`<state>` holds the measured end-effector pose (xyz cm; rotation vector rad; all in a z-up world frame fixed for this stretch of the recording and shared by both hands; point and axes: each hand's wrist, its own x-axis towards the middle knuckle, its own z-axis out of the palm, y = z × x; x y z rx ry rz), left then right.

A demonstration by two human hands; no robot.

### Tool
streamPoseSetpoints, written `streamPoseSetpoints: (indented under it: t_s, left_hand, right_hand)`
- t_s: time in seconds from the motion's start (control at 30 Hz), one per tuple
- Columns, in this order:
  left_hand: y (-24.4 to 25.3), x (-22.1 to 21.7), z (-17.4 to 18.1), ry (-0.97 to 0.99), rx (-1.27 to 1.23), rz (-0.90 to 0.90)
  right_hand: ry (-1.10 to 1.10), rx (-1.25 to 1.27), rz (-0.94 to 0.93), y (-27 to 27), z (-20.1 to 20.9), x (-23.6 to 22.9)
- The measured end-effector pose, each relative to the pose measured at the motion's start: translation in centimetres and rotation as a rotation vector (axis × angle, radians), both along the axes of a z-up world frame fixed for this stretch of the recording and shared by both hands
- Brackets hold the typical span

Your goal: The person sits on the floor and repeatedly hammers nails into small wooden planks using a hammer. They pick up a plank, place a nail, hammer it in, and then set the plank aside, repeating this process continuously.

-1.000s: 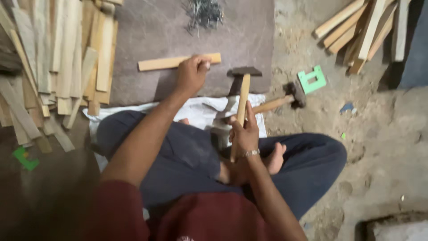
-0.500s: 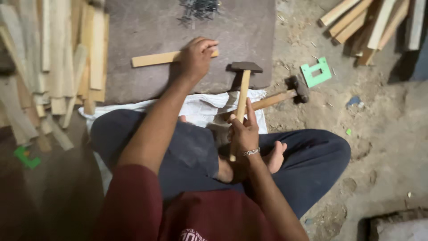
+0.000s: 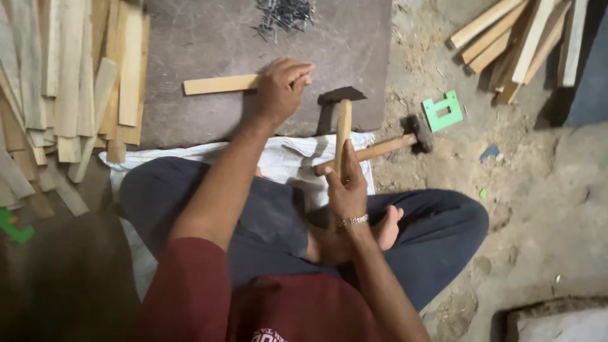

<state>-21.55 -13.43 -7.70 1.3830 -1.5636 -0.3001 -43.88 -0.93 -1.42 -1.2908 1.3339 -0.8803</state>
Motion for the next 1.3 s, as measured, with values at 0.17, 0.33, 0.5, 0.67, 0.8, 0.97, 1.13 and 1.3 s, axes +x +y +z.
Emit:
streamPoseSetpoints:
  t_s: [0.17, 0.33, 0.5, 0.67, 0.8, 0.97, 1.13, 1.3]
  left_hand:
    - [0.4, -0.5, -1.2, 0.098, 0.089, 0.067]
    - [0.2, -0.5, -1.6, 0.251, 0.266, 0.046]
    - [0.7, -0.4, -1.5, 0.158, 0.11, 0.065]
    - [1.1, 0.2, -1.3, 0.251, 0.175, -0.019]
    - [0.7, 0.5, -1.2, 0.255, 0.183, -0.031]
    - [0.8, -0.2, -1.7, 0.283, 0.185, 0.006]
    - [0.0, 1.4, -0.3, 0.111, 0.248, -0.118]
    - [-0.2, 1.1, 4.1, -0.537, 0.117, -0.032]
  right_hand:
    - [0.315, -0.247, 0.102, -1.1, 3.9, -0.4]
    - [0.496, -0.479, 0.162, -2.6, 6.2, 2.4]
    - [0.607, -0.347, 0.282, -4.4, 6.6, 2.5]
    - [0.384, -0.74, 0.116, -3.0, 7.4, 0.9]
    - [0.458, -0.601, 0.074, -2.3, 6.0, 3.1]
    - [0.43, 0.159, 0.103, -2.8, 3.4, 3.7]
    - [0.228, -0.178, 0.053, -0.1, 1.5, 0.8]
    - [0.084, -0.123, -0.013, 1.5, -2.6, -1.0]
